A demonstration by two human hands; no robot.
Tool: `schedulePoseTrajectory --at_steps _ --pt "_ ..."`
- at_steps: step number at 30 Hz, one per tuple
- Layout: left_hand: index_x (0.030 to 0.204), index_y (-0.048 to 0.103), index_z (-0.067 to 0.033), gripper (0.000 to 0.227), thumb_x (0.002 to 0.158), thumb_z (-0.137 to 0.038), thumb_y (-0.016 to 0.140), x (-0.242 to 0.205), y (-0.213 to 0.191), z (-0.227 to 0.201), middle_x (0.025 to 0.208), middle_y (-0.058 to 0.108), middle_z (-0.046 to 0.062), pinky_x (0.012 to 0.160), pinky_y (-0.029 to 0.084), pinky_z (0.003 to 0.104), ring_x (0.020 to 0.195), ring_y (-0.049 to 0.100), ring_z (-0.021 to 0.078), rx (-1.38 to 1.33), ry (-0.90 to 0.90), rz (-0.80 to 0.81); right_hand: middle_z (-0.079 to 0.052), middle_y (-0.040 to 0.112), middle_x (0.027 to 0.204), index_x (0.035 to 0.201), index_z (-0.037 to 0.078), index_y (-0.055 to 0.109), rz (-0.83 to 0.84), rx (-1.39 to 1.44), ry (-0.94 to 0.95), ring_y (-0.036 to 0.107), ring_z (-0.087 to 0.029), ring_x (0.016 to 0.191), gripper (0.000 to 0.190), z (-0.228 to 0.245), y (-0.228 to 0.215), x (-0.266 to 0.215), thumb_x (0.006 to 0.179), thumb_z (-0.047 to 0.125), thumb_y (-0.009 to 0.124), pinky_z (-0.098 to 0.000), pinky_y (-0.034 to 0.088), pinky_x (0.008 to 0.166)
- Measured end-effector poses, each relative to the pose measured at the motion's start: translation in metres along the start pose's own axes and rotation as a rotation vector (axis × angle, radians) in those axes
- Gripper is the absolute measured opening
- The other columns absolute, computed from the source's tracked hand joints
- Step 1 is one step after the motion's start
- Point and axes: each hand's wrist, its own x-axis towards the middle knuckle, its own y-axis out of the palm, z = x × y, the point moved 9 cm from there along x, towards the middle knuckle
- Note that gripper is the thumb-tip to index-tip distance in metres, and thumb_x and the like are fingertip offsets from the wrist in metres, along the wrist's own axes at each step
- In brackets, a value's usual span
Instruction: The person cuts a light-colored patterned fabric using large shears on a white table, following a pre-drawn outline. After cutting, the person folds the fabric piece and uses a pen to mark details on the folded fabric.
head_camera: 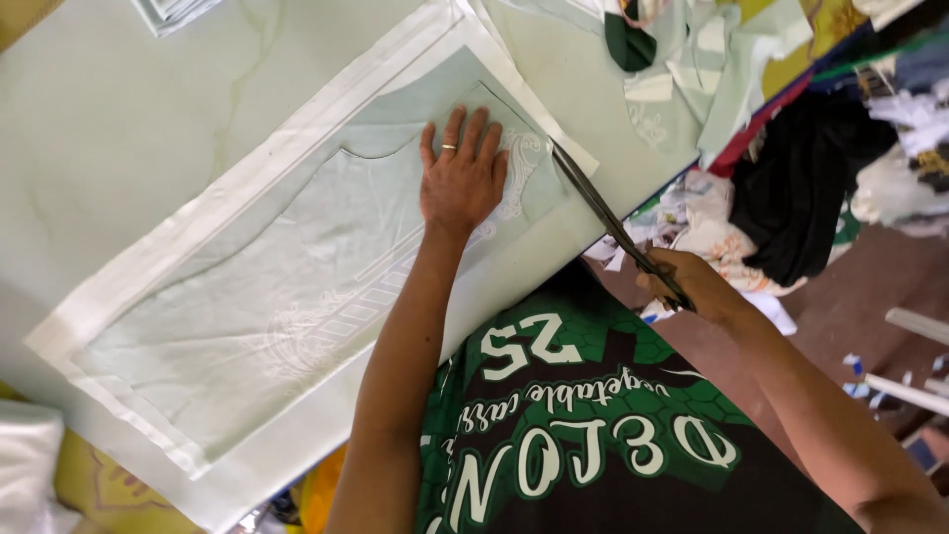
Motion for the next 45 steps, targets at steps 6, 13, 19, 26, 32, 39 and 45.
schedulePoseTrajectory --at_steps 6,13,19,26,32,39,45 --pt "0.130 0.061 -0.0246 0.037 0.100 -0.044 0.060 0.004 0.005 -0.002 0.140 0.056 -0.002 0.115 0.030 0.056 0.140 0.045 0.0232 0.056 -0.029 0.070 -0.012 0.062 0.053 0.085 0.006 0.070 0.082 -0.239 0.007 0.063 -0.024 0.049 0.035 0.020 -0.024 0.044 0.082 0.038 0.084 -0.0332 0.045 0.052" --pt "0.132 0.060 -0.0272 0.039 0.099 -0.049 0.057 0.001 0.009 0.000 0.143 0.055 -0.006 0.116 0.029 0.053 0.142 0.043 0.0206 0.082 -0.060 0.096 -0.018 0.069 0.075 0.096 0.011 0.069 0.174 -0.502 0.078 0.070 -0.035 0.083 0.060 0.043 -0.026 0.059 0.074 0.065 0.082 -0.0419 0.049 0.075" --pt "0.133 0.060 -0.0276 0.040 0.099 -0.050 0.057 0.002 0.004 -0.001 0.144 0.054 -0.006 0.116 0.028 0.053 0.142 0.042 0.0206 0.078 -0.049 0.104 -0.017 0.068 0.076 0.092 0.012 0.063 0.152 -0.573 0.115 0.070 -0.036 0.087 0.062 0.039 -0.020 0.058 0.075 0.069 0.081 -0.0423 0.049 0.079" --pt "0.140 0.063 -0.0159 0.043 0.109 -0.043 0.049 0.002 0.005 -0.003 0.154 0.051 -0.001 0.120 0.021 0.057 0.146 0.037 0.0270 0.025 0.002 0.260 0.000 0.051 0.071 0.081 0.013 0.057 0.112 -0.461 0.002 0.049 -0.014 0.071 0.048 0.057 -0.016 0.049 0.085 0.059 0.070 -0.0304 0.036 0.066" --pt "0.145 0.057 -0.0164 0.048 0.110 -0.046 0.041 -0.002 0.016 -0.001 0.157 0.047 -0.001 0.121 0.018 0.057 0.149 0.032 0.0272 0.005 -0.036 0.360 -0.005 0.054 0.052 0.078 0.008 0.061 0.110 -0.342 0.020 0.051 -0.014 0.041 0.044 0.070 -0.014 0.039 0.084 0.048 0.076 -0.0276 0.040 0.044" --pt "0.146 0.057 -0.0159 0.048 0.109 -0.045 0.045 -0.001 0.012 -0.001 0.157 0.048 0.000 0.120 0.021 0.057 0.148 0.035 0.0268 0.030 -0.013 0.290 -0.004 0.053 0.065 0.081 0.012 0.052 0.125 -0.485 0.099 0.049 -0.016 0.061 0.051 0.097 -0.004 0.043 0.086 0.061 0.065 -0.0325 0.037 0.060" --pt "0.146 0.056 -0.0154 0.050 0.109 -0.047 0.044 -0.001 0.013 -0.001 0.156 0.049 0.001 0.121 0.022 0.057 0.147 0.037 0.0271 0.053 -0.016 0.305 0.001 0.036 0.070 0.075 0.015 0.038 0.042 -0.468 0.058 0.035 -0.015 0.069 0.053 0.100 -0.001 0.061 0.090 0.050 0.074 -0.0293 0.027 0.065"
